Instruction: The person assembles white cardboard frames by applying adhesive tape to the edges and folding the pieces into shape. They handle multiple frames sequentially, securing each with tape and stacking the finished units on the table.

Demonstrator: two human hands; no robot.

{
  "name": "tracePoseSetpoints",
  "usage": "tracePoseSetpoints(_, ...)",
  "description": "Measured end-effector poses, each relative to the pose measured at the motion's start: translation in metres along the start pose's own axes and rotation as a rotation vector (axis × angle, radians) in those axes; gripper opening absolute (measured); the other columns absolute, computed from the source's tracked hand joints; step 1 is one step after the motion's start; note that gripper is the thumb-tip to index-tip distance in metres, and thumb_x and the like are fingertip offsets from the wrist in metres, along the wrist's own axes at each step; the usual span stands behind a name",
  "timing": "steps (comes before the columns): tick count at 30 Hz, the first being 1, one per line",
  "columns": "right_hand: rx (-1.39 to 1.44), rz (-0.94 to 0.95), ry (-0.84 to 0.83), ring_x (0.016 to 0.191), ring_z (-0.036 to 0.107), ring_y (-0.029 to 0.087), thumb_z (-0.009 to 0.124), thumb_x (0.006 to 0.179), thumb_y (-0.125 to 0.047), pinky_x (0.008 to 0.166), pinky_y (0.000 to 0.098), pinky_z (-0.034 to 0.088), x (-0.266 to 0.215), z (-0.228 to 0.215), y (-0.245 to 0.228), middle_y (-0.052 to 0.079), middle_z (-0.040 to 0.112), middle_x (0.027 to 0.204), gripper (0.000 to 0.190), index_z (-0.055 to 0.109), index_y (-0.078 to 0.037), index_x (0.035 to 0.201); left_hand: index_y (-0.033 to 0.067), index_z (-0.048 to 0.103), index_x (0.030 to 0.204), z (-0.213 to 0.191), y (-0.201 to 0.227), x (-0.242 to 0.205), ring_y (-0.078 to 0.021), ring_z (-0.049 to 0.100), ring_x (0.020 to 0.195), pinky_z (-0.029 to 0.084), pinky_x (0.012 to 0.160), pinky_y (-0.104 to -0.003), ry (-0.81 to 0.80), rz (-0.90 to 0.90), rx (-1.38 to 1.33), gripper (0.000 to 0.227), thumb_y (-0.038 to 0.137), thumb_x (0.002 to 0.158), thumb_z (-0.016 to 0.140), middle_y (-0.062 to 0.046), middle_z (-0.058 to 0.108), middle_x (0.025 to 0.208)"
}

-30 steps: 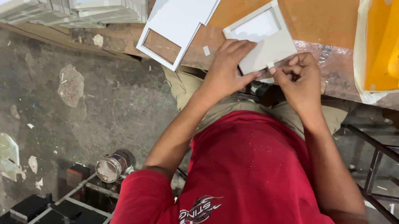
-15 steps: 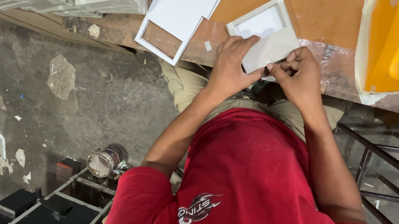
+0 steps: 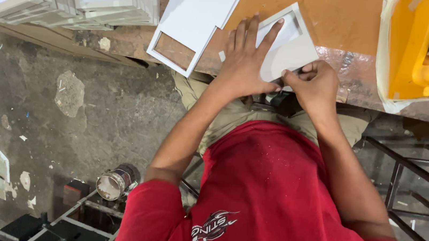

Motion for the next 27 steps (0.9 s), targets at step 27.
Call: tracePoseSetpoints(27,-0.033,-0.487,0.191,0.074,0.065,0.025,0.073,0.093,-0.002,0.066,0.0351,0.051,-0.055,-0.067,-0.077,0.015,0.071,0.091,0.021,0.071,0.001,0.113,0.0253,0.015,0.161,-0.070,0.040,-0.032,-0.0443,0.015,0.159,0.015,0.133,-0.060,-0.136,0.386,-0.573,0.127,0.026,0.059,0.091,-0.020,0.019,0.170)
Point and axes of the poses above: each hand's wrist, its own x-axis towards the middle knuckle, its own z-axis out of the palm, y = z × x, the point moved 4 cm from there along x, towards the middle knuckle
